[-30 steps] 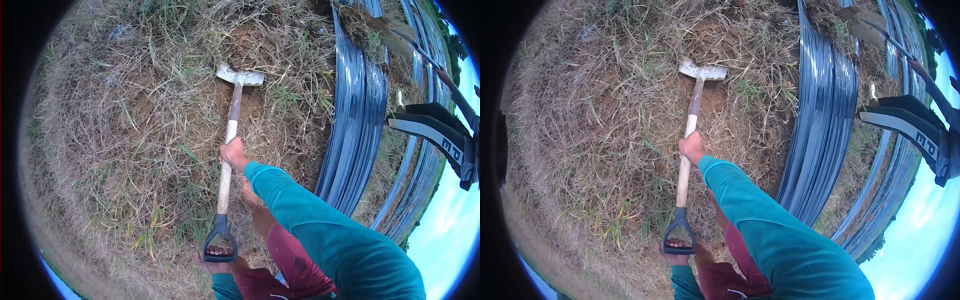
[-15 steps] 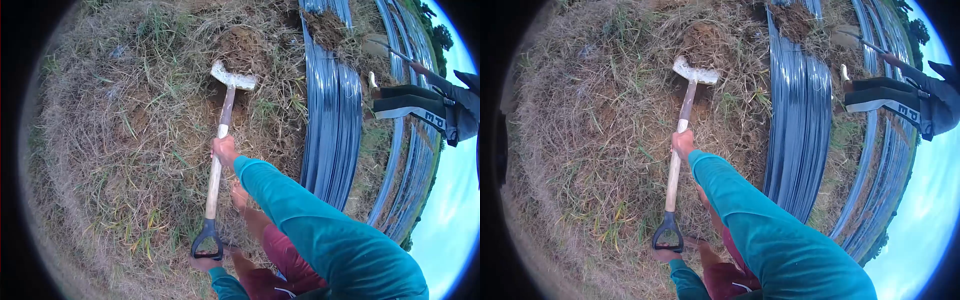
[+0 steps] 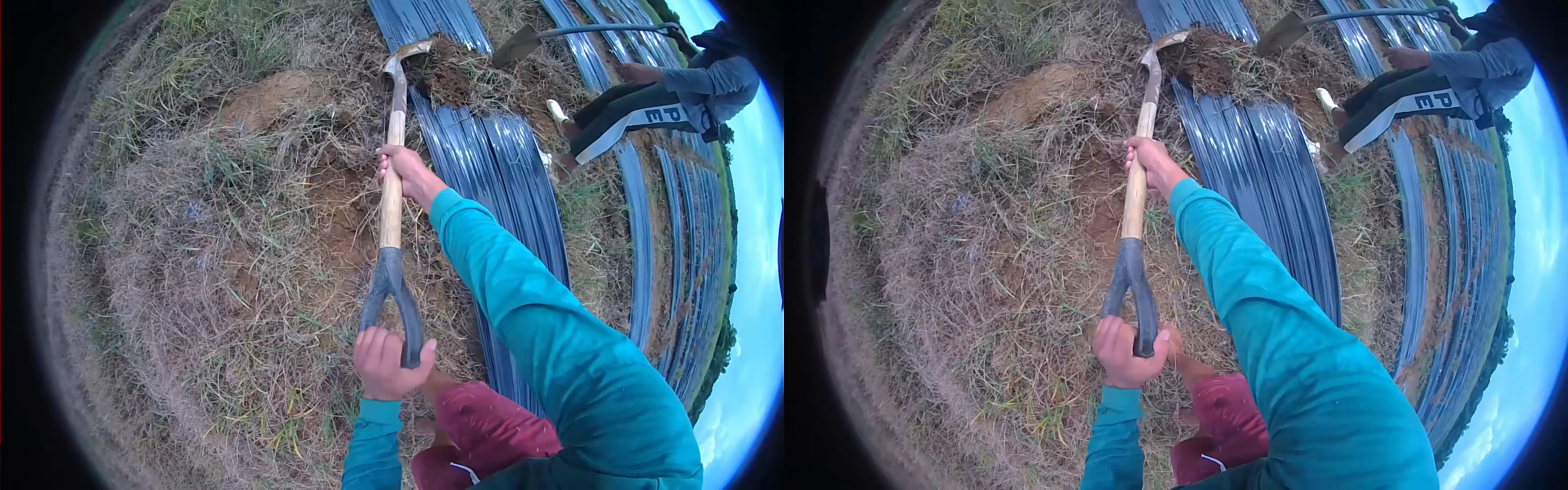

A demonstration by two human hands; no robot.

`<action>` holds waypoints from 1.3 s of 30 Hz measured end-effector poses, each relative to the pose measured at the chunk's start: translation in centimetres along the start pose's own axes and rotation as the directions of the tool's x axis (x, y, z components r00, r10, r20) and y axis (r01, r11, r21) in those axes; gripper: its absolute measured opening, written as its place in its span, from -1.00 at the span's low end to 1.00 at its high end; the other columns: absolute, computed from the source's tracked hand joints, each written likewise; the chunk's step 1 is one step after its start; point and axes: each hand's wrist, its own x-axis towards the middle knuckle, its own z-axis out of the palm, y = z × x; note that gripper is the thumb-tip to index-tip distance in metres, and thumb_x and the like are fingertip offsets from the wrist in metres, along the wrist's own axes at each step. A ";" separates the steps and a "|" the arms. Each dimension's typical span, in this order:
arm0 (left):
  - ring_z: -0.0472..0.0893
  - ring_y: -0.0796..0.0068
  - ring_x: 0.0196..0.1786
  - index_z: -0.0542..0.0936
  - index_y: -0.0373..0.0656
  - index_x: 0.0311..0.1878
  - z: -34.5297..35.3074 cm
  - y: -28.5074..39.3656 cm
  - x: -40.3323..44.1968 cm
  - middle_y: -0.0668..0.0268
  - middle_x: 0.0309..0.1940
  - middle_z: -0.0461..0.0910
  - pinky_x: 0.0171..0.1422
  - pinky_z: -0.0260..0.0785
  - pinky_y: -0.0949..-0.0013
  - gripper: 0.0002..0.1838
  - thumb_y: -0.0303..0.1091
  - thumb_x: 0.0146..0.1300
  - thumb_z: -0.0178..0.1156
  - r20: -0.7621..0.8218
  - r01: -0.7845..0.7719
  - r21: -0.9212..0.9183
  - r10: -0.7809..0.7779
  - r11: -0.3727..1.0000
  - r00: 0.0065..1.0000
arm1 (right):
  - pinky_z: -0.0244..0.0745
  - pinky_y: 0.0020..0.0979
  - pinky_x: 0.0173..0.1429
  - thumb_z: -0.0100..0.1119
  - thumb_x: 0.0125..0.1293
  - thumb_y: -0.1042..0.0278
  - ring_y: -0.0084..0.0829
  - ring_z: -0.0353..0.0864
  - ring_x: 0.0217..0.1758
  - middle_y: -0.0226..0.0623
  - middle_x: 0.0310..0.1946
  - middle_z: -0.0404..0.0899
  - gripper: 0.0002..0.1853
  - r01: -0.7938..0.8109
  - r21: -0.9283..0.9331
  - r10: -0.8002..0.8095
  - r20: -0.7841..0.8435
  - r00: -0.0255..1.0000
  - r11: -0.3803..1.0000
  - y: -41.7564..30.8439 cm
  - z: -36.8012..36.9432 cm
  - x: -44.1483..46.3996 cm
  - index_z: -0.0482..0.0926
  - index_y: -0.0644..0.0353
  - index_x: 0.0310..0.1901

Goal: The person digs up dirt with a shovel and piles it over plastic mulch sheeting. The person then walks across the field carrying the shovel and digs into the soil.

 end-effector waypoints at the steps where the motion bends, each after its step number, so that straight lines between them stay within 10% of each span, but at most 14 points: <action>1: 0.41 0.18 -0.50 0.37 -0.16 -0.58 1.8 1.1 0.2 0.22 -0.59 0.35 -0.40 0.25 0.19 -0.57 -0.14 0.01 0.43 0.095 -0.005 -0.010 0.006 1.000 0.995 | 0.42 -0.49 -0.59 0.11 0.30 0.49 -0.59 0.34 -0.64 -0.45 -0.60 0.35 -0.88 -0.001 -0.105 -0.005 -0.059 0.998 0.994 -0.3 -2.2 0.0 0.40 0.24 -0.37; 8: 0.45 0.17 -0.48 0.40 -0.14 -0.57 3.0 7.6 -6.5 0.22 -0.58 0.39 -0.40 0.27 0.18 -0.61 -0.21 0.00 0.47 0.205 0.128 0.013 -0.128 0.992 0.970 | 0.47 -0.45 -0.59 0.15 0.25 0.52 -0.52 0.43 -0.63 -0.36 -0.58 0.43 -0.87 -0.090 -0.292 0.055 -0.125 0.991 0.952 3.1 -6.7 -6.7 0.40 0.34 -0.27; 13: 0.48 0.15 -0.48 0.41 -0.14 -0.55 -1.0 9.0 -8.3 0.23 -0.58 0.41 -0.34 0.28 0.15 -0.65 -0.23 0.09 0.40 0.250 0.158 0.145 -0.190 0.977 0.949 | 0.57 -0.26 -0.35 0.10 0.39 0.32 -0.38 0.60 -0.44 -0.17 -0.35 0.53 -0.72 -0.052 -0.461 0.131 0.141 0.981 0.886 4.4 -2.7 -12.6 0.38 0.39 -0.07; 15: 0.50 0.10 -0.46 0.42 -0.15 -0.54 -3.1 8.2 -7.5 0.19 -0.56 0.45 -0.31 0.30 0.11 -0.68 -0.26 0.10 0.37 0.255 0.202 0.223 -0.257 0.954 0.932 | 0.55 -0.18 -0.10 -0.02 0.47 0.11 -0.20 0.65 -0.21 -0.05 -0.22 0.56 -0.60 0.225 -0.805 0.053 0.302 0.952 0.549 5.8 -2.9 -16.7 0.41 0.38 -0.01; 16: 0.51 0.06 -0.44 0.43 -0.16 -0.53 -4.5 7.1 -7.1 0.16 -0.55 0.47 -0.30 0.31 0.09 -0.70 -0.27 0.12 0.35 0.249 0.249 0.260 -0.314 0.933 0.916 | 0.33 -0.12 0.33 -0.12 0.51 0.00 0.00 0.49 0.22 0.08 0.12 0.53 -0.49 0.256 -0.862 0.241 0.387 0.890 0.438 3.7 -2.5 -21.0 0.39 0.32 0.19; 19: 0.57 -0.05 -0.37 0.51 -0.22 -0.46 -9.3 4.2 -2.3 0.06 -0.50 0.55 -0.23 0.39 0.01 -0.74 -0.25 0.15 0.32 0.262 0.339 0.417 -0.469 0.843 0.843 | 0.46 0.00 0.17 0.00 0.42 0.07 0.10 0.57 0.09 0.13 0.02 0.58 -0.57 0.519 -0.835 0.334 0.550 0.765 0.186 8.0 -8.4 -27.8 0.56 0.23 0.09; 20: 0.58 -0.09 -0.37 0.53 -0.25 -0.45 -10.8 4.2 0.7 0.03 -0.51 0.58 -0.23 0.41 -0.02 -0.73 -0.24 0.15 0.32 0.271 0.399 0.442 -0.544 0.804 0.794 | 0.44 -0.03 0.21 0.03 0.40 0.10 0.05 0.57 0.12 0.08 0.02 0.60 -0.62 0.429 -0.903 0.560 0.364 0.744 0.018 1.5 -6.7 -33.2 0.61 0.21 0.02; 21: 0.58 -0.08 -0.41 0.54 -0.27 -0.45 -12.5 3.1 2.5 0.03 -0.54 0.58 -0.25 0.41 -0.01 -0.73 -0.26 0.15 0.33 0.300 0.462 0.474 -0.631 0.750 0.716 | 0.42 -0.11 0.24 0.11 0.34 0.15 -0.03 0.58 0.09 0.01 -0.07 0.63 -0.71 0.701 -0.713 0.421 0.633 0.650 -0.009 6.0 -11.8 -33.5 0.64 0.16 -0.09; 23: 0.55 -0.01 -0.52 0.55 -0.32 -0.48 -14.8 2.1 6.6 0.04 -0.61 0.57 -0.31 0.40 0.04 -0.72 -0.30 0.12 0.36 0.263 0.570 0.434 -0.703 0.698 0.661 | 0.40 -0.17 0.23 0.14 0.27 0.25 -0.05 0.57 0.05 -0.06 -0.15 0.64 -0.81 0.436 -0.897 0.596 0.391 0.701 0.077 -0.4 -10.9 -40.1 0.62 0.15 -0.20; 26: 0.49 0.18 -0.60 0.56 -0.36 -0.49 -16.9 -0.5 11.7 0.11 -0.66 0.54 -0.37 0.35 0.13 -0.74 -0.35 0.09 0.39 0.118 0.667 0.237 -0.703 0.706 0.702 | 0.41 -0.17 0.15 0.09 0.23 0.37 -0.06 0.58 -0.01 -0.08 -0.23 0.62 -0.90 0.388 -0.879 0.302 0.463 0.833 0.278 0.9 -15.2 -37.6 0.55 0.17 -0.28; 28: 0.48 0.28 -0.61 0.57 -0.37 -0.49 -17.1 -1.9 15.4 0.14 -0.67 0.53 -0.38 0.33 0.17 -0.75 -0.38 0.08 0.40 0.067 0.685 0.174 -0.702 0.708 0.709 | 0.40 -0.14 0.10 0.04 0.20 0.48 -0.05 0.59 -0.01 -0.08 -0.22 0.62 -0.90 0.181 -0.972 0.334 0.223 0.916 0.152 -3.9 -11.8 -34.4 0.52 0.18 -0.26; 32: 0.47 0.38 -0.59 0.58 -0.38 -0.50 -18.8 -1.5 28.2 0.18 -0.69 0.51 -0.40 0.32 0.20 -0.77 -0.41 0.08 0.38 0.132 0.650 0.191 -0.675 0.736 0.726 | 0.48 -0.16 -0.04 0.10 0.25 0.42 -0.07 0.63 -0.15 -0.08 -0.31 0.62 -0.89 0.099 -0.942 -0.051 0.087 0.995 0.321 -6.5 -7.8 -24.8 0.48 0.22 -0.21; 39: 0.48 0.50 -0.62 0.64 -0.34 -0.44 -19.1 -1.8 56.0 0.27 -0.70 0.53 -0.47 0.28 0.33 -0.70 -0.24 0.15 0.37 0.142 0.528 0.362 -0.605 0.768 0.783 | 0.49 -0.43 -0.28 0.11 0.31 0.50 -0.51 0.53 -0.44 -0.30 -0.48 0.57 -0.93 0.218 -0.688 -0.611 -0.399 0.684 0.693 -19.9 -7.8 -16.8 0.52 0.25 -0.20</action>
